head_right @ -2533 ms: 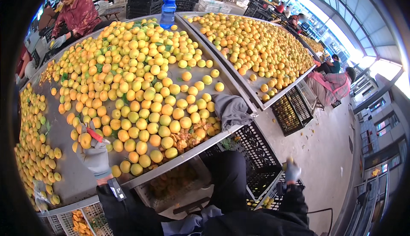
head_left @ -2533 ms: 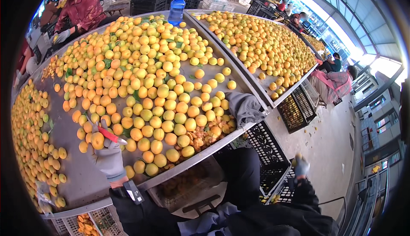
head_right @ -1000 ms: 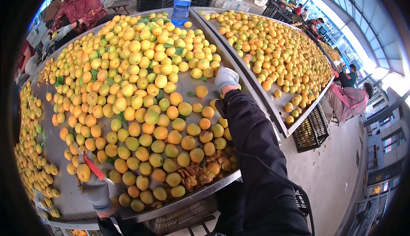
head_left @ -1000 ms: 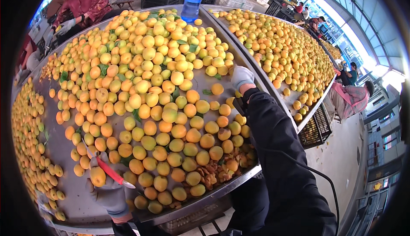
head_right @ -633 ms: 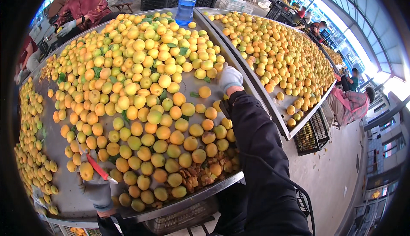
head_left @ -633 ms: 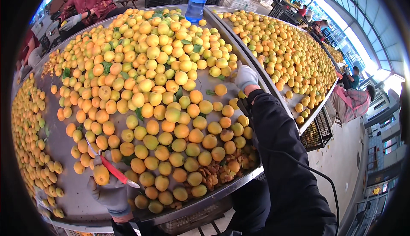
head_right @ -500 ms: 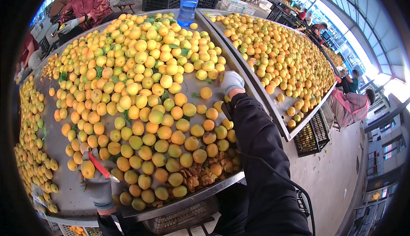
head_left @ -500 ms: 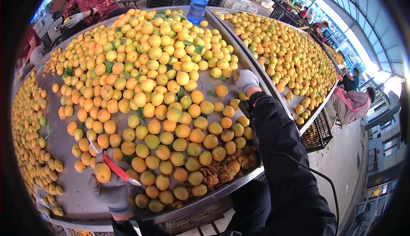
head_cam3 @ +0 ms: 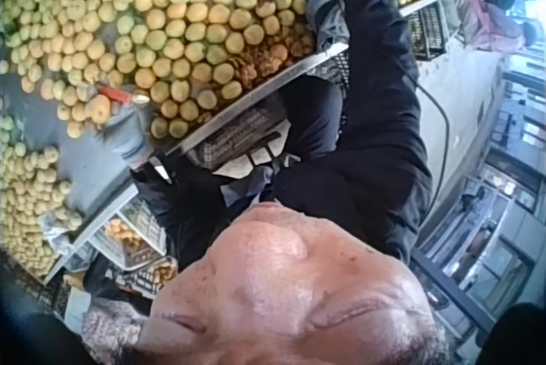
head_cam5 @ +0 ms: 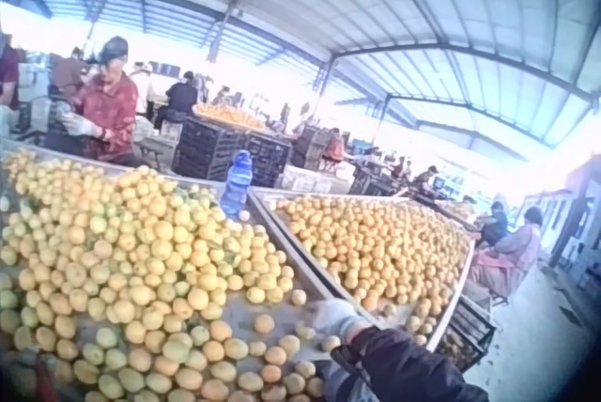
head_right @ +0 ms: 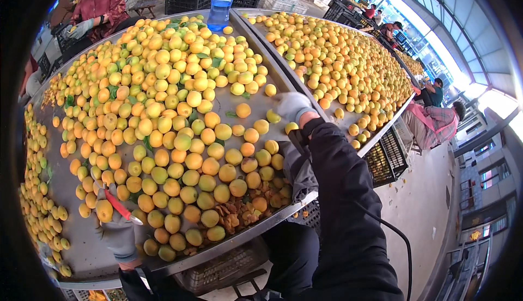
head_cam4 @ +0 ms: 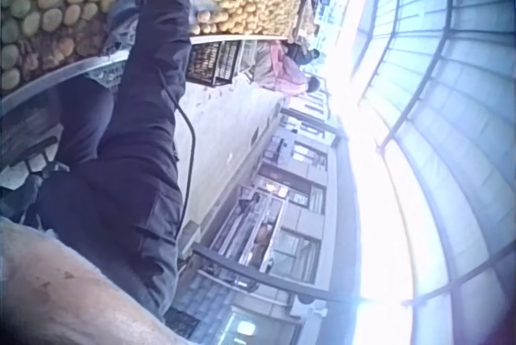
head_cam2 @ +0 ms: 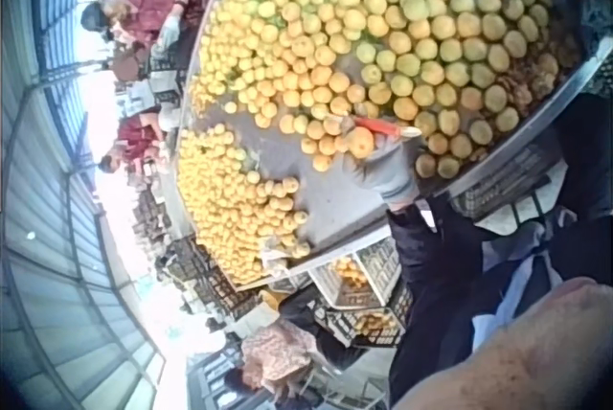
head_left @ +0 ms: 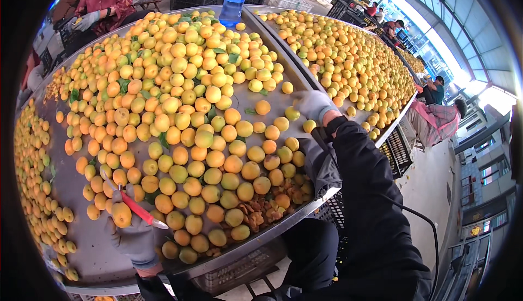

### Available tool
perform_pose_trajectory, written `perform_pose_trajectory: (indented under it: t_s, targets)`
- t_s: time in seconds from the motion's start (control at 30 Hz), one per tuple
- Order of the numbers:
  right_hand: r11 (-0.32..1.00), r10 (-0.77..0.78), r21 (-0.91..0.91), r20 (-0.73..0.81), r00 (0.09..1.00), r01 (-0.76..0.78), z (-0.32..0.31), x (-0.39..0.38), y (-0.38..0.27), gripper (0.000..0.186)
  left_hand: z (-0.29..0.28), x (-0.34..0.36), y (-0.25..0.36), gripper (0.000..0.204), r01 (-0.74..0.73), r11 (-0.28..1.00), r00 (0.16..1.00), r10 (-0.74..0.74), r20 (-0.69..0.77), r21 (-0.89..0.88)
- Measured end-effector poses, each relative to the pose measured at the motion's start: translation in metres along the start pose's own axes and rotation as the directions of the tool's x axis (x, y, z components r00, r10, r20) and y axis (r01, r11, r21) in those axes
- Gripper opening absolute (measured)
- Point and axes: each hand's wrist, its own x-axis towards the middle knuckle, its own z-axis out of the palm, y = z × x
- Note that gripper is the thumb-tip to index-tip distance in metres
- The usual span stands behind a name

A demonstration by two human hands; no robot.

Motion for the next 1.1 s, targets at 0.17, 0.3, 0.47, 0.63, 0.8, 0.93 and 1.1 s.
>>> perform_pose_trajectory:
  t_s: [0.17, 0.3, 0.47, 0.63, 0.8, 0.93, 1.1]
  targets:
    - [0.955, -0.083, -0.271, 0.144, 0.986, 0.120, 0.019, 0.006, -0.006, 0.039, -0.006, -0.002, 0.001, 0.065, -0.001, 1.000, 0.999, 0.001, -0.038, 0.007]
    - [0.915, -0.136, -0.329, 0.295, 0.946, 0.234, 0.015, 0.000, -0.023, 0.032, -0.003, -0.005, 0.000, 0.065, -0.041, 0.998, 0.996, 0.044, -0.079, 0.041]
    - [0.875, -0.062, -0.444, 0.298, 0.953, 0.196, 0.036, -0.014, 0.001, 0.026, -0.002, 0.001, 0.001, 0.064, 0.046, 0.996, 0.998, -0.043, 0.043, -0.071]
    - [0.974, 0.009, 0.225, -0.192, 0.981, 0.035, -0.006, -0.066, 0.006, 0.039, 0.010, -0.002, 0.002, 0.064, 0.017, 0.998, 0.999, -0.019, -0.029, -0.064]
    - [0.726, 0.172, 0.667, -0.412, 0.895, 0.168, -0.022, -0.207, 0.087, 0.038, 0.037, -0.007, -0.002, 0.066, -0.081, 0.997, 0.960, 0.080, -0.269, 0.008]
    - [0.193, 0.676, 0.980, -0.099, 0.730, -0.045, 0.025, -0.388, 0.161, 0.042, 0.025, -0.004, -0.003, 0.066, -0.020, 1.000, 0.987, 0.018, -0.163, -0.012]
    - [0.176, 0.929, 0.960, -0.089, 0.358, -0.217, 0.144, -0.618, 0.236, 0.031, -0.024, -0.001, 0.008, 0.071, 0.051, 0.998, 0.989, -0.053, -0.136, -0.021]
